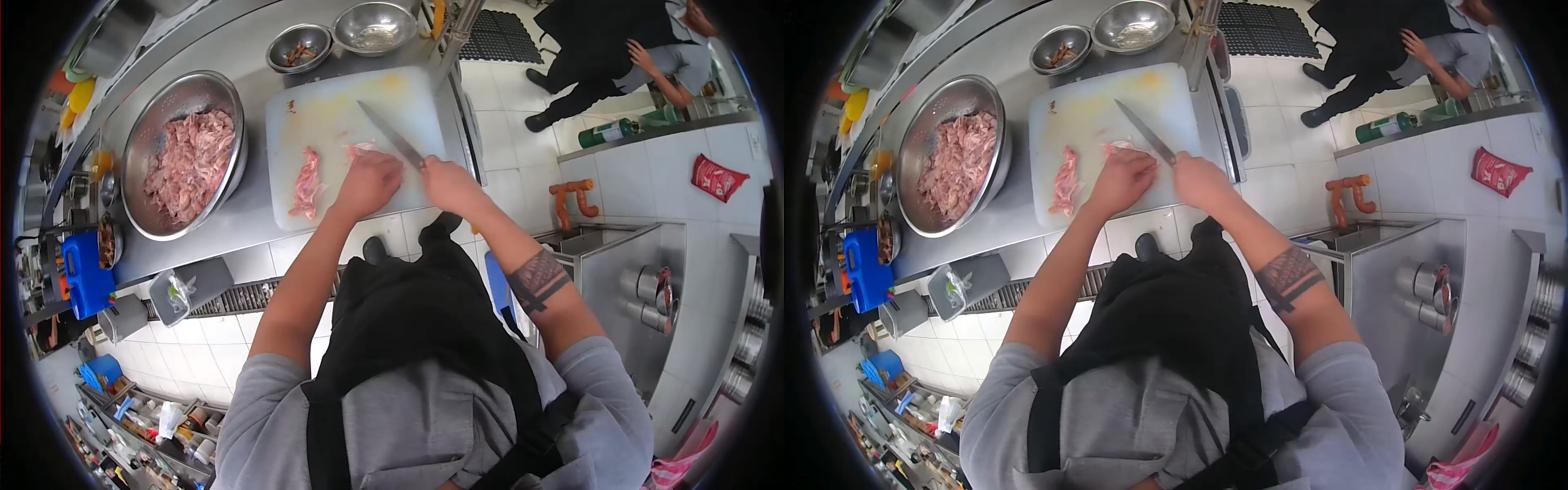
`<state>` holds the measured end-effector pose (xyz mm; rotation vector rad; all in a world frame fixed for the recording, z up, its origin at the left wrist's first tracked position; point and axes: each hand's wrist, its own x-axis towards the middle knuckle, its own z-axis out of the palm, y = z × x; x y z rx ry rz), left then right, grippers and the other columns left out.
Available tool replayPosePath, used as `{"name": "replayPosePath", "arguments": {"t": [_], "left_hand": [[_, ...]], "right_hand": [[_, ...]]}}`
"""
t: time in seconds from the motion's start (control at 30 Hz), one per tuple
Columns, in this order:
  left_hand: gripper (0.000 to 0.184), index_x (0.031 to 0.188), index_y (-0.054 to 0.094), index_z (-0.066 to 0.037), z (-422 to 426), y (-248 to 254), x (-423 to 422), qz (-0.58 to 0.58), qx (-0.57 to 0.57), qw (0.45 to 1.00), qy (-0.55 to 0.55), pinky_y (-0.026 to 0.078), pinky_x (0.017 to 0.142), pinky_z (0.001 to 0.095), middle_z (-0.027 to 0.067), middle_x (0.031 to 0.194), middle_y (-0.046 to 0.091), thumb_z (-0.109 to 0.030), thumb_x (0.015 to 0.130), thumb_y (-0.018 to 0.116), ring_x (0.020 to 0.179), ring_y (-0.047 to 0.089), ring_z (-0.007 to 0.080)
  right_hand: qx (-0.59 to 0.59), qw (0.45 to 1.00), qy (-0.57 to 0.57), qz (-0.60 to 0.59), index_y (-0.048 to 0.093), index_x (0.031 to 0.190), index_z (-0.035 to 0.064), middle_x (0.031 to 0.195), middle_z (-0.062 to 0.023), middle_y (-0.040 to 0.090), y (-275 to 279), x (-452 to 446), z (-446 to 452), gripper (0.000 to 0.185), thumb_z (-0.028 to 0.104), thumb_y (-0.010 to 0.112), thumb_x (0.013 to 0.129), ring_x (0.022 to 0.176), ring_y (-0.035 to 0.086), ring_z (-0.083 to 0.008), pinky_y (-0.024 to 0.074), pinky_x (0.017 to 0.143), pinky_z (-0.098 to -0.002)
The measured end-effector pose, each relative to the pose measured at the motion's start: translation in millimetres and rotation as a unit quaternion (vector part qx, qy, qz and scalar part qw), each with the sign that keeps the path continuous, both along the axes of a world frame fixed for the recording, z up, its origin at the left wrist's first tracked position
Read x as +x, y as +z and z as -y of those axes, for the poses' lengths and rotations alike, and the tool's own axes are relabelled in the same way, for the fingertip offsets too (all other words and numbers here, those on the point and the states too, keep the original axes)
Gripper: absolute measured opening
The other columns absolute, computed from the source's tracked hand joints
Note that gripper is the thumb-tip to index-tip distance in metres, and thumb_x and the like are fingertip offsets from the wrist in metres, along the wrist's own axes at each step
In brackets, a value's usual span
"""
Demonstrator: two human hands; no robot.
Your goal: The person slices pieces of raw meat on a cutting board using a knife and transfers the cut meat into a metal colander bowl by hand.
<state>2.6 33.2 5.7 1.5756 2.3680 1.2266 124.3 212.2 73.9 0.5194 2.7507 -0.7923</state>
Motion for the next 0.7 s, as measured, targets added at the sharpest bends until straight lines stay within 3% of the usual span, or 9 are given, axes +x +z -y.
{"name": "replayPosePath", "arguments": {"t": [0.1,0.2,0.4,0.53,0.6,0.7], "left_hand": [[0.017,0.104,0.078,-0.004,10,8,7,0.066,0.058,0.992,0.095,0.054,0.099,0.0474,0.0102,0.107,0.076,-0.012,0.089,0.076,0.108,0.068,0.0326],[0.013,0.099,0.077,-0.006,10,11,8,0.014,0.065,0.988,0.141,0.053,0.099,0.0468,0.0078,0.107,0.075,-0.013,0.089,0.075,0.108,0.067,0.0313],[0.013,0.097,0.077,-0.009,1,4,4,-0.054,-0.039,0.992,0.104,0.052,0.097,0.047,0.0061,0.105,0.073,-0.016,0.087,0.074,0.11,0.066,0.0294],[0.013,0.096,0.077,-0.007,2,-8,5,-0.031,-0.023,0.995,0.089,0.052,0.098,0.0471,0.0075,0.105,0.073,-0.015,0.087,0.075,0.11,0.065,0.0306],[0.012,0.096,0.076,-0.006,1,-13,1,0.038,0.0,0.996,0.078,0.051,0.099,0.0465,0.0088,0.106,0.073,-0.014,0.087,0.076,0.11,0.065,0.0324],[0.012,0.096,0.075,-0.005,1,-18,0,0.048,0.034,0.995,0.077,0.051,0.1,0.0463,0.0098,0.106,0.073,-0.013,0.087,0.077,0.109,0.065,0.0331]], "right_hand": [[0.025,1.0,-0.005,0.006,0.057,0.112,-0.0039,0.093,-0.0349,0.073,26,16,-1,0.023,0.015,0.046,0.106,0.092,0.073,-0.0528,0.0568,0.083,-0.0619],[0.041,0.999,0.001,0.036,0.056,0.11,-0.0025,0.089,-0.0335,0.072,48,49,14,0.024,0.019,0.046,0.108,0.087,0.072,-0.0529,0.0564,0.08,-0.0627],[0.057,0.994,0.01,0.095,0.054,0.108,-0.0019,0.085,-0.0324,0.072,66,99,31,0.025,0.022,0.046,0.11,0.084,0.072,-0.0533,0.0557,0.079,-0.0636],[0.016,0.992,0.004,0.123,0.054,0.11,-0.0028,0.089,-0.0333,0.072,54,99,33,0.023,0.019,0.046,0.109,0.088,0.072,-0.0534,0.0559,0.081,-0.0635],[0.004,0.992,-0.002,0.129,0.054,0.11,-0.0034,0.091,-0.0337,0.072,36,86,34,0.022,0.017,0.046,0.108,0.09,0.072,-0.0537,0.0559,0.081,-0.0634],[-0.01,0.996,-0.009,0.083,0.053,0.11,-0.0046,0.094,-0.0349,0.072,3,52,37,0.019,0.011,0.045,0.105,0.093,0.071,-0.0549,0.0559,0.083,-0.0634]]}}
